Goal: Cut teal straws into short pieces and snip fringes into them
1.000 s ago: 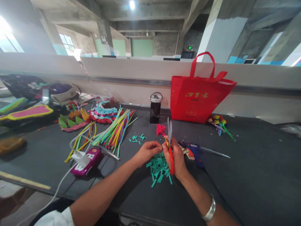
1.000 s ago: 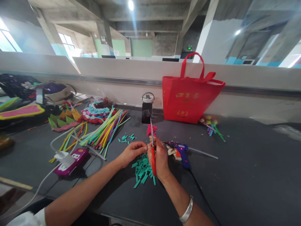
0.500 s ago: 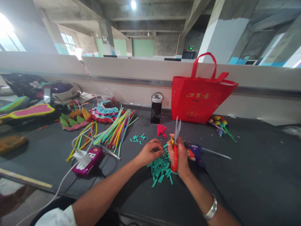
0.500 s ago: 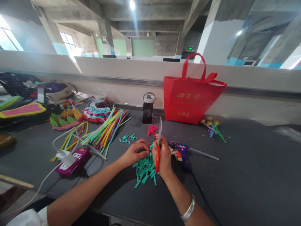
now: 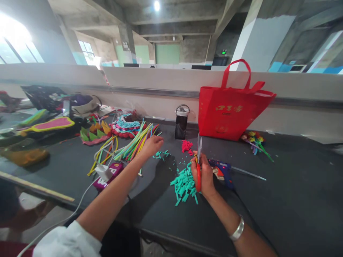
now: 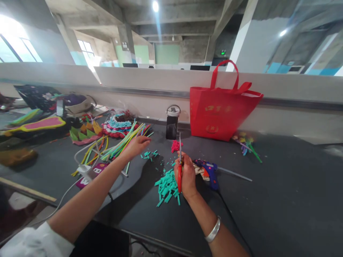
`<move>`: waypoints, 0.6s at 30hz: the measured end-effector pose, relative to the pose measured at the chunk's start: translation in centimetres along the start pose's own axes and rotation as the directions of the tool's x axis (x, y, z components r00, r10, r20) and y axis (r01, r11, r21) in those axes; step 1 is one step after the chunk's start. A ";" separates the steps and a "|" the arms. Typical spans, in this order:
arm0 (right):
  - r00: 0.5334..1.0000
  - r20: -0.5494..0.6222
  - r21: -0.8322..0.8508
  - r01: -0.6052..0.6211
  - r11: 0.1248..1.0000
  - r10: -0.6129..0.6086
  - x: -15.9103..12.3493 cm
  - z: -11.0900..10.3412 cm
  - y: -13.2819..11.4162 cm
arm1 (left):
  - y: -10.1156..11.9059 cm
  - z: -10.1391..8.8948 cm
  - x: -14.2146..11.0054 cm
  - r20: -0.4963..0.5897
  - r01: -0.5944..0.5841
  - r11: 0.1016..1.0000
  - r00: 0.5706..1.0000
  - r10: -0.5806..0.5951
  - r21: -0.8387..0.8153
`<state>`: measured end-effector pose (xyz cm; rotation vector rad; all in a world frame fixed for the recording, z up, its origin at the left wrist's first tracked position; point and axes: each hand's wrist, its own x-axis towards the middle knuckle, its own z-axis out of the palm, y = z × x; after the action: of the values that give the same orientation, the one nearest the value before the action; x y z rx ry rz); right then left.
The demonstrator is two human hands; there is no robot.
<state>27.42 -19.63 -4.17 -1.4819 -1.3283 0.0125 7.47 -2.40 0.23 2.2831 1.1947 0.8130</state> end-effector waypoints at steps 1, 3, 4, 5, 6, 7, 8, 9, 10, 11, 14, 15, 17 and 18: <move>1.000 -0.001 0.011 0.003 1.000 -0.003 0.0 0.0 0.1 | -0.6 0.1 0.5 -0.007 -0.022 0.999 1.000 0.022 0.035; 1.000 -0.001 0.018 0.009 1.000 -0.009 0.0 0.1 0.2 | -1.6 1.0 0.9 0.022 -0.044 0.997 0.999 0.042 0.063; 1.000 -0.001 0.012 0.013 1.000 -0.013 0.1 0.2 0.3 | -2.0 1.8 0.8 0.043 -0.047 0.996 0.998 0.044 0.077; 1.000 -0.003 0.002 0.015 1.000 -0.015 0.1 0.2 0.3 | -2.2 2.6 0.6 0.070 -0.055 0.994 0.996 0.049 0.089; 1.000 -0.007 -0.008 0.015 1.000 -0.015 0.2 0.2 0.4 | -2.4 3.4 0.1 0.104 -0.073 0.992 0.993 0.063 0.099; 1.000 -0.014 -0.017 0.011 1.000 -0.011 0.3 0.3 0.4 | -2.4 4.2 -0.5 0.136 -0.095 0.990 0.987 0.080 0.108; 1.000 -0.021 -0.022 0.005 1.000 -0.006 0.3 0.3 0.4 | -2.2 4.8 -1.3 0.169 -0.120 0.986 0.981 0.100 0.113; 1.000 -0.026 -0.023 0.000 1.000 -0.001 0.3 0.3 0.4 | -1.9 5.2 -2.4 0.201 -0.145 0.983 0.972 0.120 0.115; 1.000 -0.029 -0.021 -0.005 1.000 0.004 0.4 0.3 0.4 | -1.4 5.5 -3.6 0.239 -0.173 0.979 0.961 0.143 0.111; 1.000 -0.027 -0.017 -0.006 1.000 0.006 0.3 0.2 0.4 | -0.9 5.6 -4.9 0.275 -0.200 0.974 0.947 0.165 0.103; 1.000 -0.017 -0.002 0.005 1.000 -0.005 0.3 0.2 0.3 | 1.0 4.7 -8.3 0.434 -0.325 0.946 0.852 0.292 0.000; 1.000 -0.021 0.000 0.003 1.000 -0.003 0.3 0.2 0.3 | 1.5 4.1 -8.9 0.449 -0.298 0.953 0.846 0.288 -0.048; 1.000 -0.031 0.003 -0.002 1.000 0.002 0.2 0.2 0.4 | 1.8 2.8 -8.6 0.417 -0.239 0.962 0.867 0.273 -0.135; 0.999 -0.032 0.002 -0.001 1.000 0.001 0.2 0.2 0.4 | 1.7 2.3 -7.8 0.371 -0.230 0.965 0.891 0.261 -0.127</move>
<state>27.63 -19.22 -4.39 -1.4750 -1.3009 -0.0092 6.48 -10.13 -2.74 2.4101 0.6945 0.4492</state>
